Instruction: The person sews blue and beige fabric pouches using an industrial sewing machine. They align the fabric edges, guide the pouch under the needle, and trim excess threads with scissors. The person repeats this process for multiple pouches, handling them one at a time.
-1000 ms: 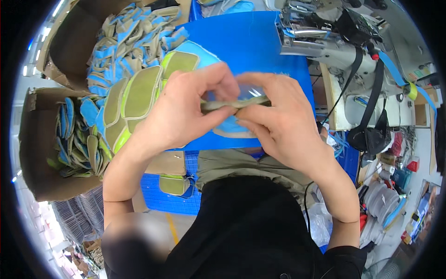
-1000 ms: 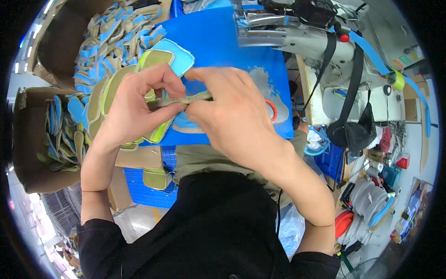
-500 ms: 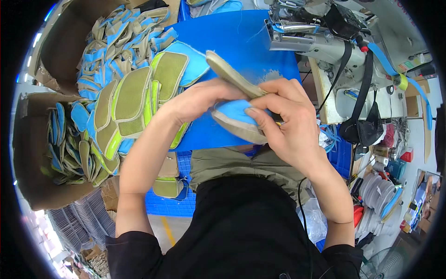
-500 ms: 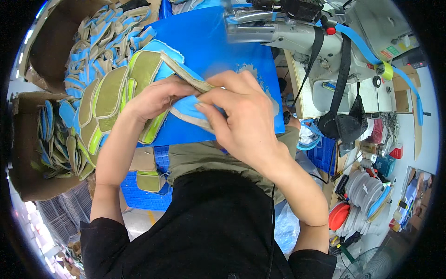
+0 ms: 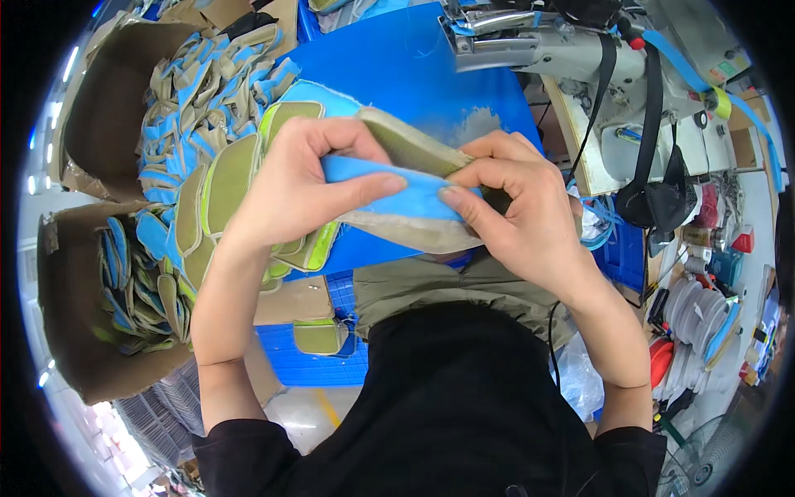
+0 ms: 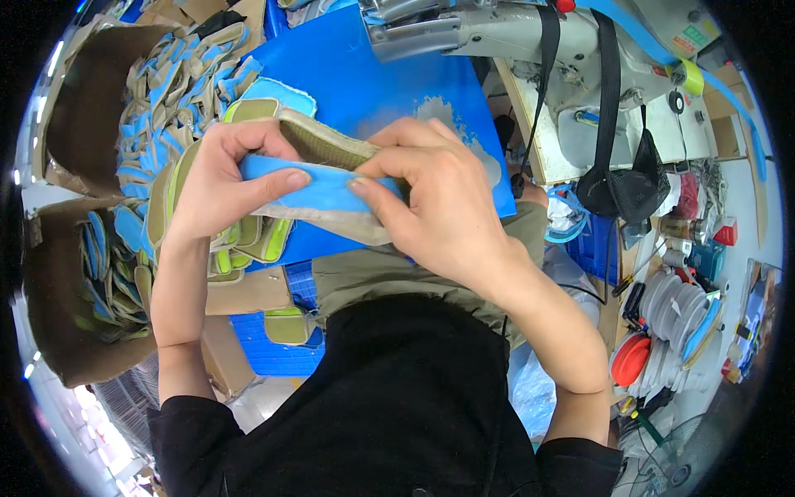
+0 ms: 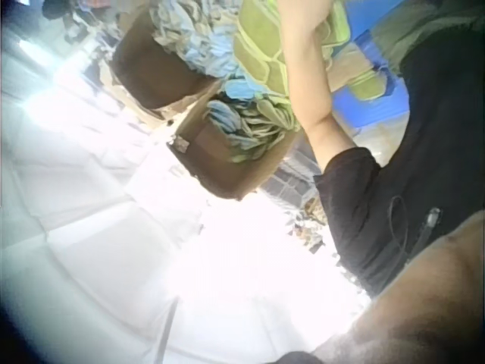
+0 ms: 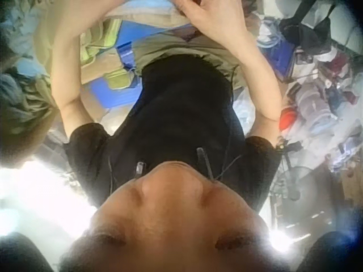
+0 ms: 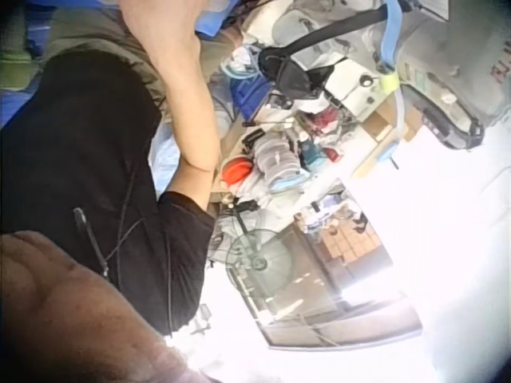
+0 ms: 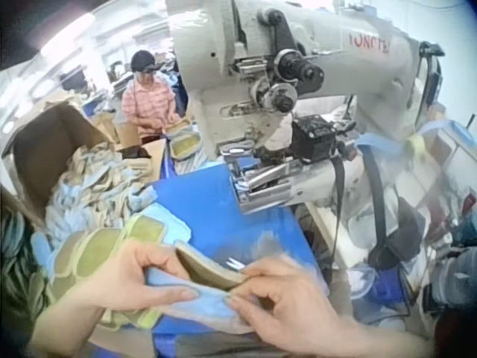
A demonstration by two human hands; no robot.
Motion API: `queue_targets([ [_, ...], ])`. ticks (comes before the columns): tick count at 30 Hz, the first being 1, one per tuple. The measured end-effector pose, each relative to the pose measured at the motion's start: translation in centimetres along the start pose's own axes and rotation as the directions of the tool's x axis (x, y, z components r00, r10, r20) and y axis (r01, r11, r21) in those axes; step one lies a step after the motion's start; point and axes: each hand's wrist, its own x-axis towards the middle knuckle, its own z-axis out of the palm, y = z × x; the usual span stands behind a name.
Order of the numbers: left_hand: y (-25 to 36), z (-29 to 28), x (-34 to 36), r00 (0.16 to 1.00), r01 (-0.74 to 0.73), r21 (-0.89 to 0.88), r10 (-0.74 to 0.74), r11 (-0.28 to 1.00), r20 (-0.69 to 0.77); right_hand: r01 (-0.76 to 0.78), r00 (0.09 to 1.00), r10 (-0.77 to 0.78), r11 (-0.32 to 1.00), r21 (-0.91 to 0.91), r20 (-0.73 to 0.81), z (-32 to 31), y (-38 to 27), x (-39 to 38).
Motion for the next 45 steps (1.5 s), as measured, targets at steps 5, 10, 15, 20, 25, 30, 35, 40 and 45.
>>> queue_targets([
  [5,1.0,-0.4,-0.2,0.962,-0.236,0.324,0.267,0.916,-0.053,0.002,1.0,-0.002,0.999,0.032,0.002,0.0,-0.3,0.1],
  [10,2.1,0.1,1.0,0.861,-0.45,0.45,0.508,0.771,-0.008,0.023,1.0,-0.024,0.999,0.039,0.02,-0.1,-0.4,0.4],
  [15,1.6,-0.4,1.1,0.951,-0.305,0.289,0.304,0.908,0.049,0.03,1.0,-0.03,0.998,0.054,0.006,-0.9,-0.7,0.2],
  [20,1.1,0.5,0.2,0.962,-0.249,0.222,0.268,0.943,-0.059,0.015,0.998,-0.009,0.994,0.107,-0.057,-0.9,-0.3,-0.3],
  [25,0.6,0.9,-0.9,0.963,-0.194,0.176,0.222,0.965,-0.154,-0.085,0.994,0.096,0.978,0.188,-0.051,-1.2,-0.8,-0.6],
  [30,0.6,1.4,-1.5,0.946,-0.219,0.11,0.238,0.97,-0.218,-0.083,0.995,0.092,0.98,0.178,-0.043,-1.4,-1.1,-0.3],
  [35,0.3,1.9,-1.6,0.933,-0.248,0.06,0.255,0.967,-0.256,-0.092,0.994,0.101,0.968,0.233,-0.028,-1.4,-1.0,-0.3],
  [40,0.3,2.2,-1.6,0.912,-0.273,0.069,0.281,0.959,-0.299,-0.073,0.997,0.081,0.962,0.263,-0.02,-1.2,-0.4,-0.4],
  [45,0.1,2.0,-1.5,0.898,-0.294,0.119,0.317,0.948,-0.305,0.001,0.995,0.024,0.969,0.249,-0.097,-0.8,0.1,-0.1],
])
